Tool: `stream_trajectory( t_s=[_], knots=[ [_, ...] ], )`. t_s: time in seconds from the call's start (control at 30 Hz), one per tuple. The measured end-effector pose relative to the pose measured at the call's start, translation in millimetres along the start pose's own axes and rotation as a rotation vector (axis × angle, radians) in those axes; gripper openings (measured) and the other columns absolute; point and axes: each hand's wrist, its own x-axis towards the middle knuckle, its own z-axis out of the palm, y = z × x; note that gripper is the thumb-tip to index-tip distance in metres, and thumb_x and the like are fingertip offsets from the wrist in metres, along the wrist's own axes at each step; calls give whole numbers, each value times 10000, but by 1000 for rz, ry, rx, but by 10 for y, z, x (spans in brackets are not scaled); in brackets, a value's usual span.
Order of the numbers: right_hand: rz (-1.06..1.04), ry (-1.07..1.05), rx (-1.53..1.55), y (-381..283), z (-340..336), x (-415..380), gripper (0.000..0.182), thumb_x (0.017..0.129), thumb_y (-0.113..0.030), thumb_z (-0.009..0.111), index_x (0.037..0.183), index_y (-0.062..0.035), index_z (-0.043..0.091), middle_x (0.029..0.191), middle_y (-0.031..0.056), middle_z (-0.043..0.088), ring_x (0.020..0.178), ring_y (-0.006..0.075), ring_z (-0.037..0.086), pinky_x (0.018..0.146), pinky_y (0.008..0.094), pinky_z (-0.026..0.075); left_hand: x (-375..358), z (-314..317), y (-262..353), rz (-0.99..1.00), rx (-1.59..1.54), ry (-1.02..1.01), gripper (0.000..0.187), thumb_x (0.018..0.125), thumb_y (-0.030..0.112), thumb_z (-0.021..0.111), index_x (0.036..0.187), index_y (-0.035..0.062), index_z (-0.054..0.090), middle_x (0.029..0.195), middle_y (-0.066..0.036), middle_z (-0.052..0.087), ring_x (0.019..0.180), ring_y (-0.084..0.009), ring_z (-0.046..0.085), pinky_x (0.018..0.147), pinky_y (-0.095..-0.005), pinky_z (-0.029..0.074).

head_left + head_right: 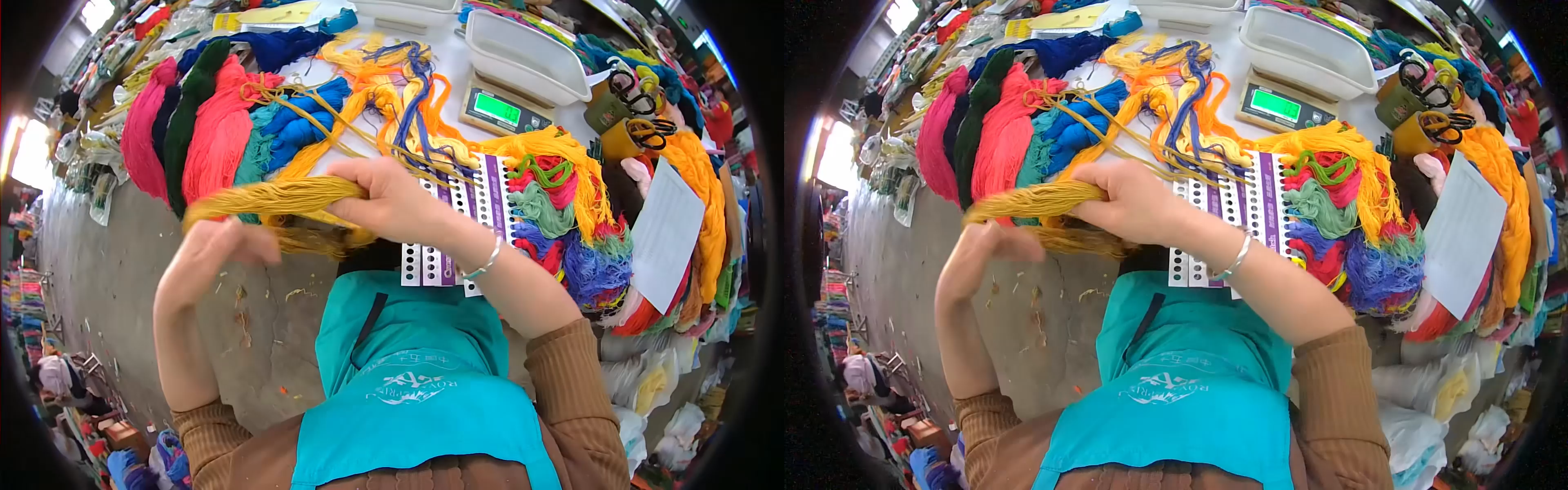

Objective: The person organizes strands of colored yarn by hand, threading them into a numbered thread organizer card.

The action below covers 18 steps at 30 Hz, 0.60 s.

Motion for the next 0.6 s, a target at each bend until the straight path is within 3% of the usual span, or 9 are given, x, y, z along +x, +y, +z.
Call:
stream_trajectory(
  t_s=[0.03, 0.13, 0.17, 0.23, 0.3, 0.37, 0.5, 0.57, 0.6],
  knots=[
    [-24, -8, -51, -110, -25, 25, 120, 857, -33, 648, 977, -27, 642, 777, 3, 623, 729, 39, 535, 628, 250, 458, -52, -5, 61, -73, -78, -234, 392, 1025, 274, 458, 933, -36, 679, 842, -62, 680, 792, -111, 644, 702, -260, 497],
    [-295, -196, -541, -397, 31, 85, 219, 741, -111, 664, 952, -61, 639, 738, 153, 650, 700, 290, 665, 630, 379, 514, 108, 250, 55, 153, 26, 217, 230, 955, 147, 575, 847, -27, 679, 772, -71, 683, 739, -124, 654, 680, -259, 506],
    [-315, -363, -655, -569, 137, 93, 233, 696, -136, 648, 922, -83, 635, 725, 175, 627, 712, 380, 621, 626, 434, 508, 211, 396, 53, 238, 210, 70, 94, 887, 64, 637, 869, -15, 683, 848, -82, 705, 788, -145, 664, 696, -269, 511],
    [-364, -344, -666, -646, 184, 95, 203, 693, -117, 643, 894, -94, 626, 690, 145, 616, 682, 357, 628, 611, 431, 498, 223, 562, 6, 502, 298, -281, 121, 851, 72, 694, 953, 7, 696, 897, -79, 705, 842, -162, 665, 727, -306, 521],
    [-175, -280, -582, -663, 146, 92, 178, 710, -141, 626, 863, -49, 627, 753, 168, 635, 773, 376, 637, 675, 480, 493, 190, 729, 106, 380, 198, -761, 231, 837, 146, 745, 1030, 27, 701, 935, -99, 704, 891, -191, 666, 777, -336, 520],
    [-88, -299, -356, -453, 59, 58, 202, 729, -118, 655, 922, -62, 635, 765, 132, 642, 741, 296, 644, 656, 411, 494, 170, 808, 338, 350, 60, -1010, 333, 840, 214, 759, 1115, 42, 686, 978, -101, 703, 963, -206, 657, 839, -343, 512],
    [183, -270, 274, 78, 123, -113, 135, 844, -128, 661, 942, -48, 617, 692, 27, 586, 613, 104, 557, 569, 265, 445, 164, 779, 525, 495, -519, -744, 660, 896, 515, 639, 1250, -38, 579, 1237, -102, 608, 1092, -186, 581, 937, -339, 476],
    [307, -190, 521, 123, 185, -197, 150, 920, -172, 611, 988, -39, 594, 591, -11, 524, 499, 51, 462, 451, 212, 340, 189, 658, 565, 560, -651, -366, 501, 915, 303, 646, 1257, -51, 558, 1270, -103, 576, 1151, -161, 555, 972, -335, 455],
    [330, -177, 556, 130, 168, -206, 173, 925, -166, 606, 1029, -29, 590, 619, -10, 523, 514, 42, 462, 457, 208, 319, 159, 572, 706, 575, -256, -138, 446, 918, 239, 624, 1261, -38, 558, 1255, -118, 587, 1167, -185, 558, 971, -343, 456]
  ],
)
